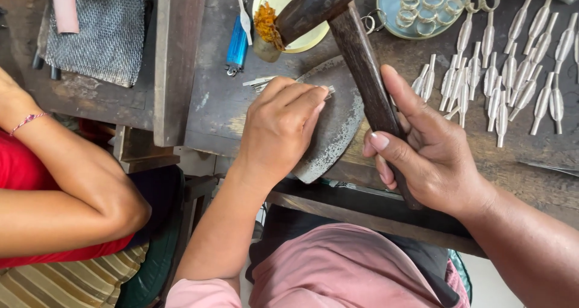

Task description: Hammering and shaping small silver components on a metal anvil using a wooden mallet at a jewelry workbench.

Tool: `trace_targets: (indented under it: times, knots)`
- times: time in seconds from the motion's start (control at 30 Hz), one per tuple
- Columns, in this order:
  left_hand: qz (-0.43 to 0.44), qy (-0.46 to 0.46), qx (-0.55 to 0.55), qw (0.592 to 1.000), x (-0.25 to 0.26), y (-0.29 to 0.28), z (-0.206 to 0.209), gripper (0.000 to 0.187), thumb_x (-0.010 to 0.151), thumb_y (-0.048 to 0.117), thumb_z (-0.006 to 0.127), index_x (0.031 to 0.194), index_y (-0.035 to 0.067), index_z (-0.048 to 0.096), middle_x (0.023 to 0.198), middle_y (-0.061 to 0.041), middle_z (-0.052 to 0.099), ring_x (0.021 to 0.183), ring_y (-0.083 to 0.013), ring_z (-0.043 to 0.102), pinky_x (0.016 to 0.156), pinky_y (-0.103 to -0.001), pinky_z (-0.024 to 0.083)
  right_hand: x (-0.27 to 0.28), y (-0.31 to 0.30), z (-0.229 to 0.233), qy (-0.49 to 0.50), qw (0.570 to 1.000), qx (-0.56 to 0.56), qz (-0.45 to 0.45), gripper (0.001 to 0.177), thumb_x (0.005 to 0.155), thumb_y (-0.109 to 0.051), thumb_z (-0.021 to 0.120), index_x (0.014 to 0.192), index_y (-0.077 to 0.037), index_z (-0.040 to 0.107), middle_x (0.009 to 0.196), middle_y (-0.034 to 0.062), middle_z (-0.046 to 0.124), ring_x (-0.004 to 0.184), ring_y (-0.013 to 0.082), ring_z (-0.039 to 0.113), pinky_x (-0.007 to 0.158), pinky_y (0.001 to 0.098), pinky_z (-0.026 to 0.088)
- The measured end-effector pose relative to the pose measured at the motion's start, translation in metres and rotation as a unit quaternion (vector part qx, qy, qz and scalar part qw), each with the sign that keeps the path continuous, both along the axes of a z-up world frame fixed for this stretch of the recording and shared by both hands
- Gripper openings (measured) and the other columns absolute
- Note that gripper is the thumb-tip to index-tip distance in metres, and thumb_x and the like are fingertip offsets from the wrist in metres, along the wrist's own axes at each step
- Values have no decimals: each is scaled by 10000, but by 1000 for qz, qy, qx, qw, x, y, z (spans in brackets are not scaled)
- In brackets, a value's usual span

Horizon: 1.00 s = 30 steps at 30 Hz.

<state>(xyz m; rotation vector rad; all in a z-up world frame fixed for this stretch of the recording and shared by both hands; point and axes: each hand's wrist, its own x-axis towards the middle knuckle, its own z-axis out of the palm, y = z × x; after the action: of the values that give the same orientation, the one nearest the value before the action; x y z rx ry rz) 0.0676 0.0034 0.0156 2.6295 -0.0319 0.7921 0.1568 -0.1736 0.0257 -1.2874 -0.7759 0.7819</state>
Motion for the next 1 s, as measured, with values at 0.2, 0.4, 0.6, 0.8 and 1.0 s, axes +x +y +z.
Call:
trace_targets:
  times: [0.2, 0.4, 0.6, 0.8, 1.0]
  knots:
    - [14, -37, 50, 998, 5, -8, 3, 106, 803, -119, 563, 862, -31, 571, 769, -104, 559, 666, -278, 489, 604, -354, 434, 1, 0, 1, 15, 1000, -21, 7, 609, 856, -57, 466, 1375, -92, 149, 717, 122, 517, 395, 136, 457, 366, 193, 419]
    - [31, -53, 11, 998, 3, -6, -2, 74, 820, -90, 558, 840, -32, 599, 798, -126, 618, 678, -277, 572, 607, -347, 465, 2, 1, 7, -14, 999, -34, 11, 589, 859, -47, 473, 1366, -74, 174, 752, 109, 532, 386, 114, 457, 373, 177, 420]
    - [6, -69, -49, 996, 2, -2, -9, 73, 831, -82, 565, 854, -24, 603, 828, -124, 633, 715, -264, 605, 621, -338, 456, 1, 1, 8, -10, 999, -32, 9, 588, 865, -57, 475, 1370, -98, 177, 763, 93, 534, 385, 106, 453, 352, 170, 423]
    - [16, -100, -31, 994, -9, -4, -5, 59, 831, -75, 556, 866, -46, 593, 835, -152, 619, 723, -287, 598, 659, -354, 491, -1, 1, 5, -19, 1000, -11, 2, 592, 878, -50, 460, 1381, -106, 154, 723, 94, 526, 404, 116, 461, 351, 193, 422]
    - [-3, -87, -8, 996, -33, -18, -5, 75, 797, -115, 577, 859, -74, 594, 848, -160, 633, 749, -287, 611, 686, -357, 495, -2, 2, 4, -33, 999, -28, 3, 592, 881, -58, 454, 1383, -123, 148, 725, 121, 523, 405, 125, 473, 355, 208, 443]
